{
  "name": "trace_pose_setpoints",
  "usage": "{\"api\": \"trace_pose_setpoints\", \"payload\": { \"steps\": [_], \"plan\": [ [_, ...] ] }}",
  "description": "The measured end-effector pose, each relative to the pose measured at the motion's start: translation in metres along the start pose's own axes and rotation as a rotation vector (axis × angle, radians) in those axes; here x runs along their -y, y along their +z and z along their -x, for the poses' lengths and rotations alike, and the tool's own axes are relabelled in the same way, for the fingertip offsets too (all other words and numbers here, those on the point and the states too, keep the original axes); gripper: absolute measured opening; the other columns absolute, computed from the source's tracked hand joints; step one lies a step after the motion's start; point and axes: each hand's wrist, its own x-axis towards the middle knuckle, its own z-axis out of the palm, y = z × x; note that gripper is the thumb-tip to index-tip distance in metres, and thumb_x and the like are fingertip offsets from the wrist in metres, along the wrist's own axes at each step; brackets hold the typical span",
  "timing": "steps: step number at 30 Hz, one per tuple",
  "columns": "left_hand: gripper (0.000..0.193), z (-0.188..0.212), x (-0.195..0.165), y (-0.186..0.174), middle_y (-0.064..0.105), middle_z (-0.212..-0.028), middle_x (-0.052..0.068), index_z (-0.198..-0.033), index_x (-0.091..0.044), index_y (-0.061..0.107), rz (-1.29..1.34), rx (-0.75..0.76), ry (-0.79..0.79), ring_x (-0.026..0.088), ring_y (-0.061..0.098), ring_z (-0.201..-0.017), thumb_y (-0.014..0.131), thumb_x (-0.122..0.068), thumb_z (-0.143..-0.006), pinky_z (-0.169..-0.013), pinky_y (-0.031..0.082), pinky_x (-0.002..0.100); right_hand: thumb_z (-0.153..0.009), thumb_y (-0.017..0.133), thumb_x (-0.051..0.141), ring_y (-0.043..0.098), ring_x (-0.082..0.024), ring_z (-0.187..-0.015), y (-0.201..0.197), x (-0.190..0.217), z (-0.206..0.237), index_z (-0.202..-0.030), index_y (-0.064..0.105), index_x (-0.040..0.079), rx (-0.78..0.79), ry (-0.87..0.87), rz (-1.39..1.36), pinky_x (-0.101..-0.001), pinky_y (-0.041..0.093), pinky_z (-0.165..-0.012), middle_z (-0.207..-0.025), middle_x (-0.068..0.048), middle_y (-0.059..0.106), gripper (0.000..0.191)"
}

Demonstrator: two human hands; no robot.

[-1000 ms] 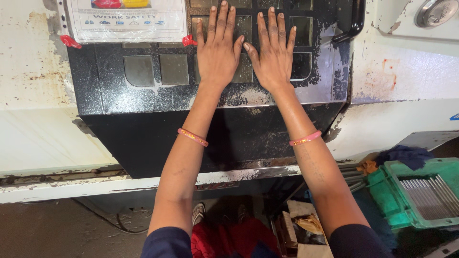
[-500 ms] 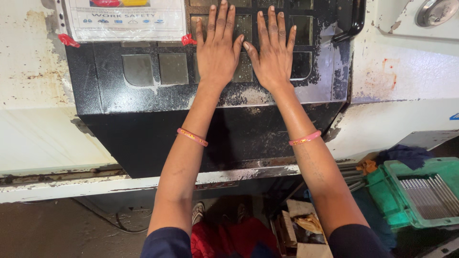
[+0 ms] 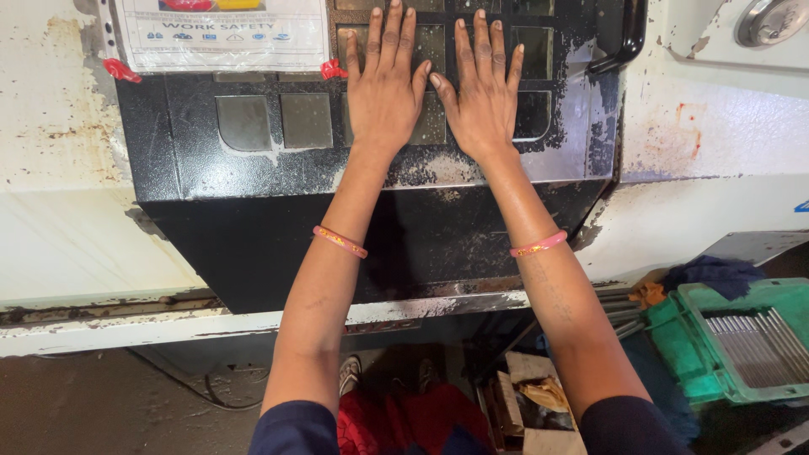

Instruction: The person opens the door of a CNC machine, places a metal rod inside, closes the door, and presses a button on the control panel. They repeat this cycle multiple times, retrieving the rod and placing it into a green bin after each cycle.

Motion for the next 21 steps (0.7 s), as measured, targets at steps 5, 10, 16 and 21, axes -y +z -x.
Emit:
{"api": "trace_pose_setpoints", "payload": {
  "steps": [5, 10, 16, 21],
  "plan": [
    [0.063, -0.0005, -0.0007, -0.0009, 0.022, -0.171, 0.002, -0.165, -0.015, 0.026, -0.013, 0.023, -0.006, 0.022, 0.018, -0.158, 0.039, -0.048, -0.113, -0.13, 0.015, 0.053, -0.111, 0.05, 0.051, 0.011, -0.034, -0.16, 0.0008, -0.0003, 0.0002, -0.167, 0.024, 0.012, 0.0, -0.003, -0.003, -0.0616, 0.004, -0.129, -0.173, -0.014, 0.016, 0.073],
    [0.063, -0.0006, -0.0008, -0.0015, 0.021, -0.171, 0.002, -0.165, -0.015, 0.025, -0.019, 0.024, -0.005, 0.021, 0.017, -0.158, 0.039, -0.048, -0.113, -0.13, 0.015, 0.053, -0.112, 0.051, 0.05, 0.011, -0.035, -0.16, 0.0012, -0.0012, -0.0003, -0.167, 0.024, 0.012, -0.004, -0.007, 0.0, -0.062, 0.004, -0.128, -0.173, -0.015, 0.016, 0.073],
    [0.063, -0.0005, -0.0004, -0.001, 0.022, -0.171, 0.002, -0.165, -0.016, 0.025, -0.014, 0.032, -0.009, 0.021, 0.017, -0.159, 0.04, -0.048, -0.113, -0.13, 0.016, 0.054, -0.111, 0.054, 0.048, 0.012, -0.036, -0.16, 0.0006, -0.0014, 0.0001, -0.167, 0.024, 0.01, -0.012, -0.016, -0.005, -0.0624, 0.005, -0.128, -0.172, -0.016, 0.017, 0.074],
    [0.063, -0.0009, -0.0007, -0.001, 0.022, -0.171, 0.002, -0.165, -0.015, 0.026, -0.015, 0.035, -0.01, 0.022, 0.017, -0.158, 0.04, -0.048, -0.113, -0.13, 0.016, 0.054, -0.111, 0.054, 0.048, 0.012, -0.036, -0.16, 0.0003, -0.001, 0.0003, -0.167, 0.025, 0.01, -0.018, -0.017, -0.016, -0.0623, 0.006, -0.128, -0.172, -0.016, 0.017, 0.073]
  ]
}}
